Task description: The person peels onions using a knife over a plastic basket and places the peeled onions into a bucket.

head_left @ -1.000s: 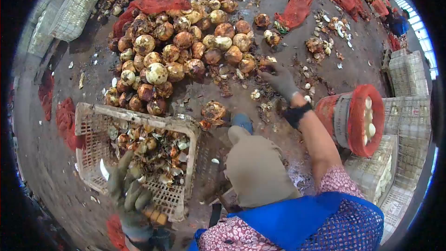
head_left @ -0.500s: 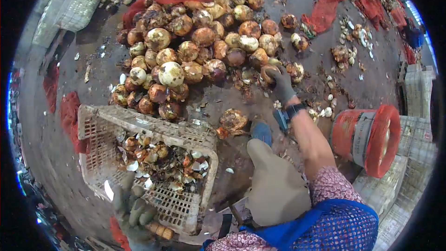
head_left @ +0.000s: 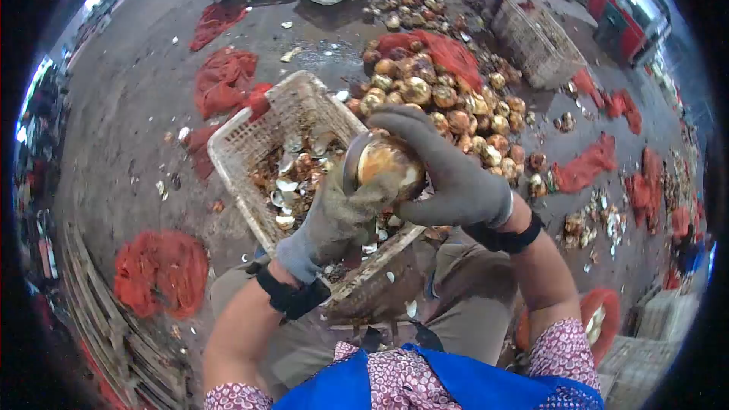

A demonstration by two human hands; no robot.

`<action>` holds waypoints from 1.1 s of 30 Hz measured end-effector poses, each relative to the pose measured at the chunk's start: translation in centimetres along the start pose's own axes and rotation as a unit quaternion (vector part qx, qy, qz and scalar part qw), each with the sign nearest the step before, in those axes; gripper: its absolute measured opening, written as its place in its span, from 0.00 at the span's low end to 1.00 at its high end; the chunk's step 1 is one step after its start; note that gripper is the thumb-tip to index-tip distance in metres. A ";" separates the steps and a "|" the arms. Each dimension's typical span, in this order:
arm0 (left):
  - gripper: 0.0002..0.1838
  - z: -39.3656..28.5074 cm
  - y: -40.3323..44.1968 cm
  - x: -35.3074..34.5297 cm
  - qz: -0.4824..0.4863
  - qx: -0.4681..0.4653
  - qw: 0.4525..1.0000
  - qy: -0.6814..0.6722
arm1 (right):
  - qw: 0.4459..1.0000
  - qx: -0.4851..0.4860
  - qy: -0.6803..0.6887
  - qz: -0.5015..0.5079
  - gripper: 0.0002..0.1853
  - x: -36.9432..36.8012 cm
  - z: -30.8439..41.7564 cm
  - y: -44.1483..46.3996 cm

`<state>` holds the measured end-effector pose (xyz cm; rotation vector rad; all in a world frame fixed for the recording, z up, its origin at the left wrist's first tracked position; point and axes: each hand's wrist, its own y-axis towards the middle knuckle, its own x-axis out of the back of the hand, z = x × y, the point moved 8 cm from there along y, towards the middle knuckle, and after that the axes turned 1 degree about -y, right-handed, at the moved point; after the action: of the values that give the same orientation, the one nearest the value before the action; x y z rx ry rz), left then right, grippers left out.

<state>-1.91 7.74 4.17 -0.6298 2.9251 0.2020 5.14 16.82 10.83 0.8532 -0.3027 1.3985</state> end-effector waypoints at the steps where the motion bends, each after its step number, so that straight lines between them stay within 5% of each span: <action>1: 0.36 -1.3 -0.1 0.9 -0.009 -0.034 0.998 0.050 | 0.999 -0.013 0.004 -0.045 0.51 -0.2 0.1 0.5; 3: 0.36 -1.7 -0.3 2.8 -0.033 -0.074 0.994 0.073 | 0.964 -0.101 0.217 -0.112 0.51 -2.2 -2.4 0.3; 5: 0.36 -1.9 -0.7 3.9 -0.054 -0.108 0.988 0.099 | 0.951 -0.132 0.264 -0.091 0.52 -4.7 -3.8 0.6; 6: 0.36 -2.1 -1.2 4.0 -0.072 -0.126 0.984 0.106 | 0.889 -0.151 0.423 -0.089 0.53 -6.8 -3.6 0.5; 11: 0.29 -1.4 -1.4 5.9 -0.074 -0.125 0.975 0.168 | 0.846 -0.170 0.493 -0.112 0.55 -7.8 -4.0 1.6; 13: 0.25 -2.4 -1.5 5.9 -0.064 -0.143 0.964 0.215 | 0.910 -0.134 0.387 -0.067 0.55 -7.3 -3.7 2.1; 15: 0.24 -0.3 -1.3 6.6 -0.072 -0.081 0.982 0.158 | 0.945 -0.085 0.298 -0.100 0.51 -6.6 -3.9 2.1; 16: 0.23 1.0 -0.9 6.7 -0.119 -0.050 0.991 0.034 | 0.932 -0.129 0.325 -0.100 0.49 -6.7 -4.7 1.9; 19: 0.24 0.8 -1.4 9.2 -0.170 0.069 0.982 -0.054 | 0.887 -0.207 0.384 -0.154 0.44 -6.0 -6.2 0.8; 21: 0.23 -0.3 -0.7 10.1 -0.209 0.027 0.973 -0.096 | 0.831 -0.237 0.470 -0.181 0.40 -5.4 -6.2 0.0; 23: 0.21 0.9 -1.1 12.2 -0.348 0.037 0.882 -0.316 | 0.830 -0.236 0.468 -0.191 0.40 -4.9 -6.3 -0.3; 24: 0.20 -0.2 -0.1 10.7 -0.257 0.028 0.931 -0.257 | 0.829 -0.235 0.469 -0.196 0.39 -4.7 -6.4 -0.4; 28: 0.16 0.1 -1.5 5.2 -0.119 0.089 0.989 -0.015 | 0.816 -0.202 0.486 -0.239 0.38 -3.9 -6.5 -1.0; 30: 0.21 -2.8 -1.8 2.4 -0.047 -0.198 0.920 0.334 | 0.827 -0.217 0.458 -0.243 0.38 -3.8 -6.4 -1.4; 33: 0.28 -1.1 -1.4 2.7 -0.031 -0.107 0.881 0.460 | 0.868 -0.199 0.385 -0.243 0.38 -3.5 -5.9 -1.1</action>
<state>-3.82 5.20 4.62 -1.1000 3.8100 0.2799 3.80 18.33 4.22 -0.0254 0.2321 1.0380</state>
